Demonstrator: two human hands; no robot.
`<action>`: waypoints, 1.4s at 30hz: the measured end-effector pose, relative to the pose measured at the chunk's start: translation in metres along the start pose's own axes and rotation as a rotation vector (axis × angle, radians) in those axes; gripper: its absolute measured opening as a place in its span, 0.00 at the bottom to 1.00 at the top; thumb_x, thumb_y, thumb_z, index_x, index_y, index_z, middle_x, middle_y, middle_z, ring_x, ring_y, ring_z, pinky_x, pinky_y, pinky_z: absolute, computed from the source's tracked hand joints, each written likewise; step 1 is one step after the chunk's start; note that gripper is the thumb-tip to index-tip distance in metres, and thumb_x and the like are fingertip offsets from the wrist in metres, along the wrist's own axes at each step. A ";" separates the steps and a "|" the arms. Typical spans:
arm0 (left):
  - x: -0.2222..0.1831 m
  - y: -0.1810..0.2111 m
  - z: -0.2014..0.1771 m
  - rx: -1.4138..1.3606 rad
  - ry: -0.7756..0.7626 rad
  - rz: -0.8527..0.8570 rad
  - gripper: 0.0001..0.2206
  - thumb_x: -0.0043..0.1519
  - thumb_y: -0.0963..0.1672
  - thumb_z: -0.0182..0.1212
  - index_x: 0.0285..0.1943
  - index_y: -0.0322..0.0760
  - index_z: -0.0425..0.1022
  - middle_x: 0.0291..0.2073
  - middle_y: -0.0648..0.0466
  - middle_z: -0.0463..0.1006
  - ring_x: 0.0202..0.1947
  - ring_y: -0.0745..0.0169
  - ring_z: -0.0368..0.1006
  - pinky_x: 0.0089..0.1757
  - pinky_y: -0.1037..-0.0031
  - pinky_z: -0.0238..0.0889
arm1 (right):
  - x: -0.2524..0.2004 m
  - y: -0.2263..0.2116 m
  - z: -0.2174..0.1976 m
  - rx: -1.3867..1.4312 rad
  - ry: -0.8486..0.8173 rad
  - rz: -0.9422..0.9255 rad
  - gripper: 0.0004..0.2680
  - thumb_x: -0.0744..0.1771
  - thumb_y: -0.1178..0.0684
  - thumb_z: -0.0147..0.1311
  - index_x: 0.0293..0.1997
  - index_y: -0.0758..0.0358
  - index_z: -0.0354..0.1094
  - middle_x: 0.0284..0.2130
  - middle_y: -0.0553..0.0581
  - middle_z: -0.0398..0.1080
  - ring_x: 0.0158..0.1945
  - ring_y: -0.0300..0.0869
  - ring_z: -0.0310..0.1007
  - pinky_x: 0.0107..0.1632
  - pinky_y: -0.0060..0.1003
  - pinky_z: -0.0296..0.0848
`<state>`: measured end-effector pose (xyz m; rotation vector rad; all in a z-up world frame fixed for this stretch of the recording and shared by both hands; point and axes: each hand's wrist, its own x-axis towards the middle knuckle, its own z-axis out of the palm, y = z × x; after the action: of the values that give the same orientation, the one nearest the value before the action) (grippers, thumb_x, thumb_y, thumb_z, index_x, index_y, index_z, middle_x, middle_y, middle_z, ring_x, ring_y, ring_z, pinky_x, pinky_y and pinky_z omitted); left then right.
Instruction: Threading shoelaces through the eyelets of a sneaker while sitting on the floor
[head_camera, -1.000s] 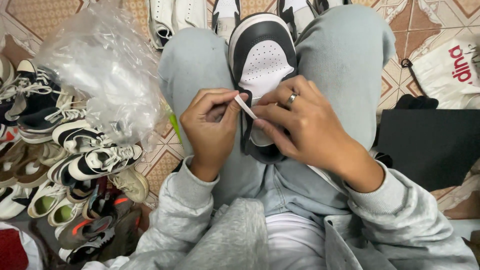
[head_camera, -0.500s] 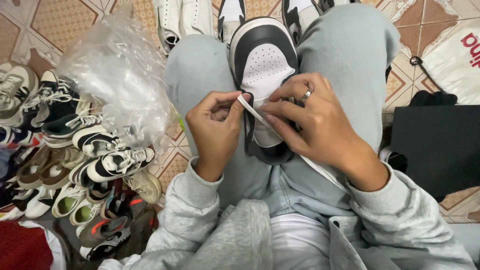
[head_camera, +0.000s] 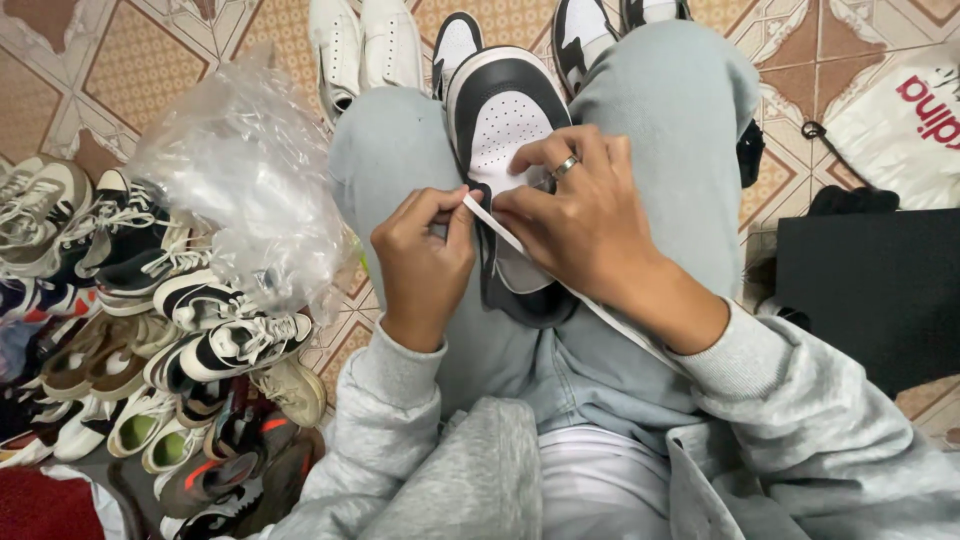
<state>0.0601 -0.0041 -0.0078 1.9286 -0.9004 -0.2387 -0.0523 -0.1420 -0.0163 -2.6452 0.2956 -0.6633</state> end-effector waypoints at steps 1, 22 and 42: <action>-0.001 -0.001 0.000 0.041 -0.022 0.031 0.06 0.55 0.32 0.64 0.38 0.25 0.78 0.33 0.47 0.83 0.26 0.61 0.75 0.32 0.74 0.69 | 0.000 0.000 0.001 0.001 -0.004 0.001 0.04 0.64 0.54 0.69 0.37 0.55 0.79 0.48 0.52 0.68 0.51 0.50 0.61 0.52 0.49 0.56; -0.015 0.001 -0.005 -0.009 -0.065 -0.009 0.19 0.53 0.35 0.65 0.55 0.22 0.79 0.37 0.39 0.81 0.30 0.49 0.80 0.23 0.75 0.76 | 0.002 -0.009 0.023 0.055 0.119 0.125 0.05 0.63 0.58 0.67 0.38 0.53 0.78 0.39 0.52 0.66 0.47 0.51 0.66 0.45 0.43 0.59; -0.027 -0.014 0.005 0.033 -0.028 0.071 0.26 0.48 0.37 0.72 0.59 0.33 0.80 0.37 0.49 0.80 0.31 0.57 0.79 0.22 0.80 0.75 | -0.010 -0.022 0.011 0.144 0.005 0.312 0.05 0.61 0.60 0.70 0.30 0.64 0.75 0.39 0.60 0.62 0.52 0.63 0.61 0.55 0.56 0.63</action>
<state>0.0455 0.0143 -0.0268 1.9239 -0.9955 -0.2105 -0.0536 -0.1156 -0.0196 -2.3906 0.6217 -0.5645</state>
